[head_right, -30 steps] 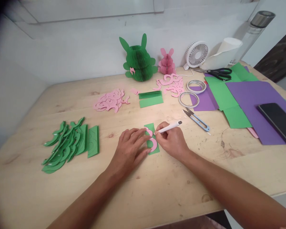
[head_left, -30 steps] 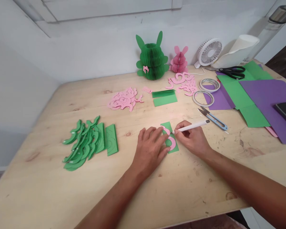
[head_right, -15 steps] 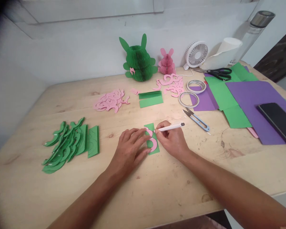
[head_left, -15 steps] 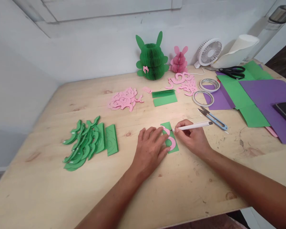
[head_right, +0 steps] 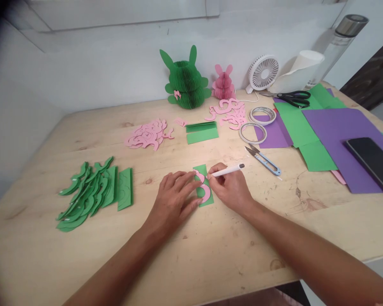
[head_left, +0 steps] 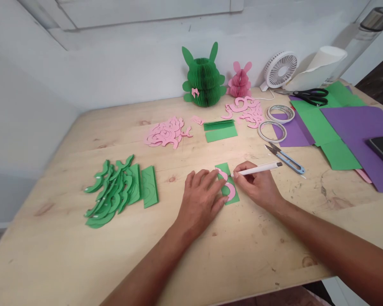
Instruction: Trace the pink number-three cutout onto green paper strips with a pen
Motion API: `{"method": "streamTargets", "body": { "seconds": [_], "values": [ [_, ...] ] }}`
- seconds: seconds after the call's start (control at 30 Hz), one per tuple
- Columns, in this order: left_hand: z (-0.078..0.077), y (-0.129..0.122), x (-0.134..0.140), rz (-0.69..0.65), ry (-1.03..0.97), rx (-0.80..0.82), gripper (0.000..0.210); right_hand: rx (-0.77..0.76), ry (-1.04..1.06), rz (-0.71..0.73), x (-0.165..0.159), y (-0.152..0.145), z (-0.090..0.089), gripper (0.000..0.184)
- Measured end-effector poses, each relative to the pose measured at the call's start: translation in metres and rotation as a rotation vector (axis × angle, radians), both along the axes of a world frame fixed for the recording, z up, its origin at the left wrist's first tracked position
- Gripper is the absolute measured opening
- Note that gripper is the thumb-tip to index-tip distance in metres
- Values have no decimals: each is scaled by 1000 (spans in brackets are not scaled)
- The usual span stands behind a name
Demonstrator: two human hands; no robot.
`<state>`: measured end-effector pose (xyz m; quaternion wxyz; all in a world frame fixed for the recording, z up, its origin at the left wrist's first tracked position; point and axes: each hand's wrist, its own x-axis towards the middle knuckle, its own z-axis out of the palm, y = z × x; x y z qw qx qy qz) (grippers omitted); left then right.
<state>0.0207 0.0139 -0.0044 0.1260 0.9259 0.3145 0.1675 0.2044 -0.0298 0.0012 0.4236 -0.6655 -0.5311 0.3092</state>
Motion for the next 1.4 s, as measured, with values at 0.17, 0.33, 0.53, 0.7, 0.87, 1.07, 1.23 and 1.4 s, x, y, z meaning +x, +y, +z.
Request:
{"method": "streamTargets", "body": {
  "seconds": [0.17, 0.33, 0.53, 0.7, 0.87, 1.07, 1.23, 1.4],
  "values": [
    [1, 0, 0, 1, 4, -8, 29, -6, -20, 6, 0, 0, 0, 8],
    [1, 0, 1, 3, 3, 4, 28, -13, -24, 12, 0, -1, 2, 7],
    [1, 0, 1, 1, 6, -10, 28, -29, -9, -6, -1, 0, 4, 8],
    [2, 0, 0, -2, 3, -8, 28, -16, -17, 6, 0, -1, 2, 8],
    [1, 0, 1, 3, 7, -8, 28, -30, -31, 19, 1, -1, 1, 8],
    [1, 0, 1, 2, 2, -4, 28, -21, -30, 8, 0, -1, 2, 8],
    [1, 0, 1, 0, 2, 4, 28, -18, -23, 19, -1, -2, 2, 8],
    [1, 0, 1, -1, 2, 0, 27, -42, -11, 42, -1, -2, 2, 6]
  ]
}}
